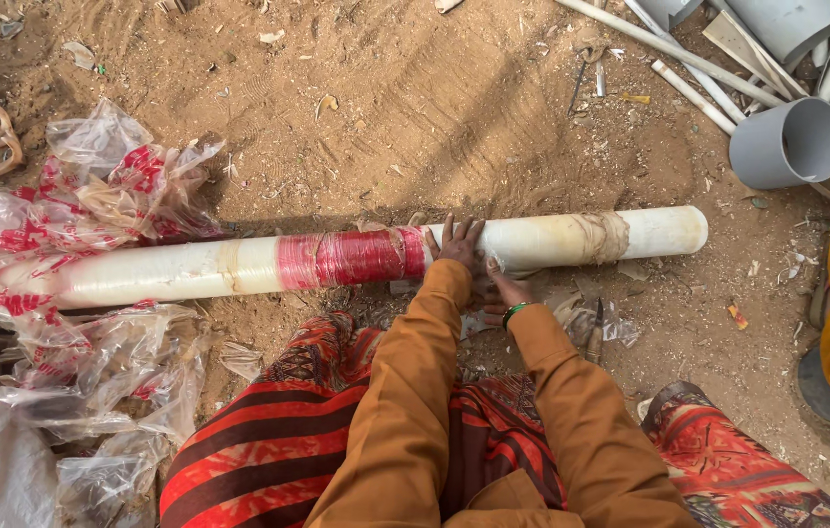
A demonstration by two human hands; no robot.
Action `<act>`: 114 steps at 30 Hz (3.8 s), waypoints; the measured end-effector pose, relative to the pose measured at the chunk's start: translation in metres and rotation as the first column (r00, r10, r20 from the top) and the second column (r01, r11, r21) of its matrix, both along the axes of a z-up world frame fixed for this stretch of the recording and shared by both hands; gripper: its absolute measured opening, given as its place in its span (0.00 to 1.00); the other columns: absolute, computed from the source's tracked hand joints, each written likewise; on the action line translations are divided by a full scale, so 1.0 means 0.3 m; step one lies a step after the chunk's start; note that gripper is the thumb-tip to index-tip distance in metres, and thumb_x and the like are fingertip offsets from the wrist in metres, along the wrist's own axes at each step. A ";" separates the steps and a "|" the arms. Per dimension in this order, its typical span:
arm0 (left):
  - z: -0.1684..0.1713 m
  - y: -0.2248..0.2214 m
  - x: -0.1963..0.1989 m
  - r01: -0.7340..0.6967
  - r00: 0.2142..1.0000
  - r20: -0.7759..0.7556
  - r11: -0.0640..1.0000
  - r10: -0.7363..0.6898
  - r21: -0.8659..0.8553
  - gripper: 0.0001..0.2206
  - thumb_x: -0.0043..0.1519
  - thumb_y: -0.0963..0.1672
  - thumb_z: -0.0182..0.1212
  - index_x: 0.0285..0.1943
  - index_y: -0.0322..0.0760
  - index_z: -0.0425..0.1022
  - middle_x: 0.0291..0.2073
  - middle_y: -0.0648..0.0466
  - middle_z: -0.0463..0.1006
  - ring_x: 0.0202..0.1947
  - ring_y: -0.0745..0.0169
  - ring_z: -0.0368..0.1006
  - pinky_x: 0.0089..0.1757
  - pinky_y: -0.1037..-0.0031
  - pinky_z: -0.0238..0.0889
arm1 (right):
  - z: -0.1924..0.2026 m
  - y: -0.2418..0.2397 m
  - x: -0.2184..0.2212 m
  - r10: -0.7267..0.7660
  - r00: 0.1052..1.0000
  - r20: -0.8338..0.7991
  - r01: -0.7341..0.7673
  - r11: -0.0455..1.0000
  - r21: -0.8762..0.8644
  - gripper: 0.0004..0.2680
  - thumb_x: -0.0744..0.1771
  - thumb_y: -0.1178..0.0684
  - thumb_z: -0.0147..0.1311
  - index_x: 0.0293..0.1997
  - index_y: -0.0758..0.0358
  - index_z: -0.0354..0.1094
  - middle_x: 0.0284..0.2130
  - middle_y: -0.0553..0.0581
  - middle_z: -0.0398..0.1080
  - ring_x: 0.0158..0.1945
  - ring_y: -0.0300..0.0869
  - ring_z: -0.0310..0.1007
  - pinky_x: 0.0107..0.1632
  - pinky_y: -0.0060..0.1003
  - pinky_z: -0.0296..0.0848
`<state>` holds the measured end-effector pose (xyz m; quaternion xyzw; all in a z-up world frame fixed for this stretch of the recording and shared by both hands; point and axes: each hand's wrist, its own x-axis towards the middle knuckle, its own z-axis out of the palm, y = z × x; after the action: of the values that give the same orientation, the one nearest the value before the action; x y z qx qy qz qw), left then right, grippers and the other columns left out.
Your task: The person removes plastic wrap from a large white pipe by hand and by using a knife.
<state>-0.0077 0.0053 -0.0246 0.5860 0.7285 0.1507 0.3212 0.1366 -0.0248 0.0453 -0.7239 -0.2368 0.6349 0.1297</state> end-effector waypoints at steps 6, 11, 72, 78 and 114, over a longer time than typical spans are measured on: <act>-0.041 -0.017 -0.018 0.007 1.000 -0.007 0.996 -0.006 0.090 0.33 0.60 0.43 0.61 0.77 0.66 0.58 0.78 0.66 0.52 0.80 0.53 0.32 0.66 0.34 0.12 | -0.139 0.003 -0.094 -0.198 0.980 -0.012 0.187 0.903 0.386 0.17 0.68 0.43 0.62 0.36 0.74 0.74 0.26 0.62 0.75 0.21 0.46 0.72 0.21 0.42 0.68; -0.037 -0.011 -0.005 -0.006 1.000 0.022 0.998 0.005 0.069 0.30 0.61 0.50 0.64 0.75 0.65 0.59 0.77 0.65 0.52 0.80 0.53 0.32 0.67 0.32 0.13 | -0.191 0.022 0.078 0.161 0.972 0.171 -0.214 0.906 0.365 0.09 0.65 0.51 0.59 0.34 0.69 0.75 0.23 0.60 0.75 0.21 0.44 0.73 0.21 0.41 0.70; -0.032 0.129 -0.088 -0.122 0.991 -0.019 0.969 0.129 0.216 0.11 0.61 0.50 0.64 0.48 0.48 0.82 0.53 0.54 0.78 0.60 0.52 0.67 0.61 0.52 0.52 | 0.191 0.260 -0.030 0.470 0.015 0.882 -1.000 0.008 0.013 0.06 0.67 0.54 0.51 0.43 0.47 0.73 0.45 0.52 0.70 0.46 0.52 0.75 0.43 0.50 0.71; 0.140 -0.055 0.021 -0.040 0.988 -0.137 0.967 0.076 0.252 0.31 0.51 0.48 0.71 0.66 0.48 0.70 0.67 0.60 0.67 0.73 0.56 0.54 0.69 0.45 0.35 | 0.239 0.373 -0.087 0.406 0.205 0.891 -0.977 0.133 0.164 0.06 0.67 0.55 0.51 0.42 0.48 0.75 0.45 0.50 0.73 0.48 0.53 0.75 0.45 0.52 0.71; 0.185 0.096 -0.067 0.106 0.956 -0.268 0.993 -0.116 -0.051 0.44 0.55 0.46 0.70 0.79 0.64 0.45 0.76 0.64 0.50 0.78 0.54 0.39 0.65 0.28 0.25 | 0.937 -0.186 0.751 0.225 0.023 0.974 -0.997 -0.064 0.038 0.04 0.65 0.54 0.52 0.41 0.51 0.69 0.35 0.54 0.72 0.32 0.52 0.75 0.34 0.48 0.73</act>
<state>-0.0279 0.0342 0.0307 0.6354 0.7339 0.0380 0.2371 0.3619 -0.0805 0.3263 -0.4636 -0.8847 0.0074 -0.0483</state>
